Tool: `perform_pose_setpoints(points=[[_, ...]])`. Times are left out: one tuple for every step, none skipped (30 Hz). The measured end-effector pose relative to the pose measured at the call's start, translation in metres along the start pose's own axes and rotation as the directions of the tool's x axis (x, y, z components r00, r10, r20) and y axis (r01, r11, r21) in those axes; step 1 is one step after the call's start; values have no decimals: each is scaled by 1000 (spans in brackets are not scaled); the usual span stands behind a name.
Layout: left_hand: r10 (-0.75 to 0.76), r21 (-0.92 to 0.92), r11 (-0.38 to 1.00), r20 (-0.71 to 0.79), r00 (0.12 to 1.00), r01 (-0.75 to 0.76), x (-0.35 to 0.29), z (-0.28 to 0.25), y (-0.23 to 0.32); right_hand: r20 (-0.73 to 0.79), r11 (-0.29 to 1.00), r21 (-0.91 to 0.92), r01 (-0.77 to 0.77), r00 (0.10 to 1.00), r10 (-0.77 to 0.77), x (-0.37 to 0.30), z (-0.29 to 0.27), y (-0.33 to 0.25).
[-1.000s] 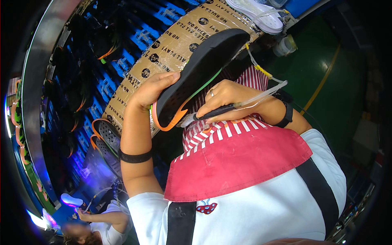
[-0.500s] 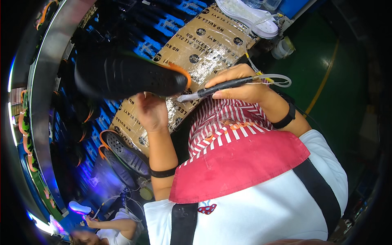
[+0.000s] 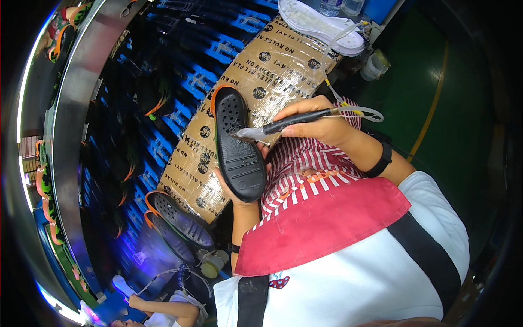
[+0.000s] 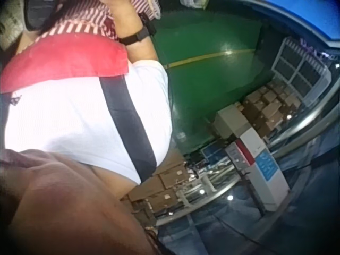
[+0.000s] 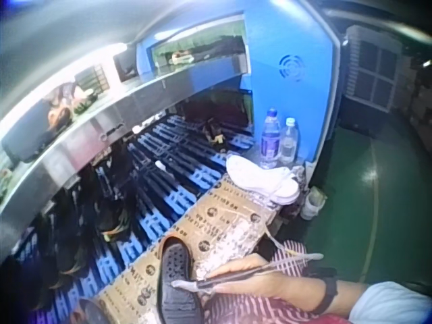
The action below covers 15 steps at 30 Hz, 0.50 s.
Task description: Applying adhesive to shoe soles using a brush tool at a manufacturing station.
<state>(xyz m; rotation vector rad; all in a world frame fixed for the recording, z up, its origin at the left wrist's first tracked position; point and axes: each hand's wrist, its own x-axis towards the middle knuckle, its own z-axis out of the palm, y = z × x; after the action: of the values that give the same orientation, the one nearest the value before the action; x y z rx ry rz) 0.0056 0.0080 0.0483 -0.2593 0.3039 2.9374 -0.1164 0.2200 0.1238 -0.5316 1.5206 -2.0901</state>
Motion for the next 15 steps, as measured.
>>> perform_pose_setpoints(points=[[-12, -28, 1000, -15, 1000, 11, -1, -1, -5, 18, 1000, 24, -15, 1000, 14, 0, 3, 0], [-11, -13, 1000, -17, 1000, 11, 1, -3, -6, 3, 999, 19, -27, 1000, 27, 0, 7, -2], [-11, 3, 1000, -18, 1000, 12, 3, -4, -7, -3, 1000, 18, -19, 1000, 19, 0, 11, -3], [-18, 9, 1000, -12, 1000, 18, 5, -3, -9, -27, 1000, -1, -29, 999, 29, 0, 14, -5], [11, 17, 1000, -40, 999, -10, 6, -2, -14, -52, 999, -21, -40, 998, 39, 0, 16, -6], [39, 27, 999, -67, 997, -37, 7, 0, -19, -72, 1000, -2, 9, 997, -10, 0, 19, -5], [43, 39, 998, -70, 997, -40, 9, 4, -23, -80, 1000, -5, 21, 997, -21, 2, 21, -4], [57, 43, 998, -61, 996, -55, 10, 1, -25, -87, 999, -3, 44, 995, -44, 3, 24, -4], [71, 48, 996, -50, 996, -69, 13, 1, -26, -95, 998, -2, 68, 993, -68, 6, 28, -7], [63, 55, 997, -41, 997, -61, 15, 1, -28, -145, 998, -13, -64, 988, 62, 7, 32, -14], [71, 48, 996, -6, 997, -71, 17, 7, -30, -152, 999, -14, -51, 987, 49, 10, 34, -17], [79, 40, 996, 28, 996, -81, 19, 13, -32, -202, 998, -14, -61, 978, 57, 14, 37, -20], [72, 49, 996, 38, 997, -74, 20, 21, -34, -251, 997, -13, -70, 966, 65, 17, 40, -23], [52, 14, 998, 75, 996, -53, 23, 29, -37, -338, 983, -182, 27, 937, -89, 22, 40, -20], [33, -21, 999, 111, 993, -31, 26, 33, -40, -352, 982, -185, 38, 930, -102, 28, 39, -15]])
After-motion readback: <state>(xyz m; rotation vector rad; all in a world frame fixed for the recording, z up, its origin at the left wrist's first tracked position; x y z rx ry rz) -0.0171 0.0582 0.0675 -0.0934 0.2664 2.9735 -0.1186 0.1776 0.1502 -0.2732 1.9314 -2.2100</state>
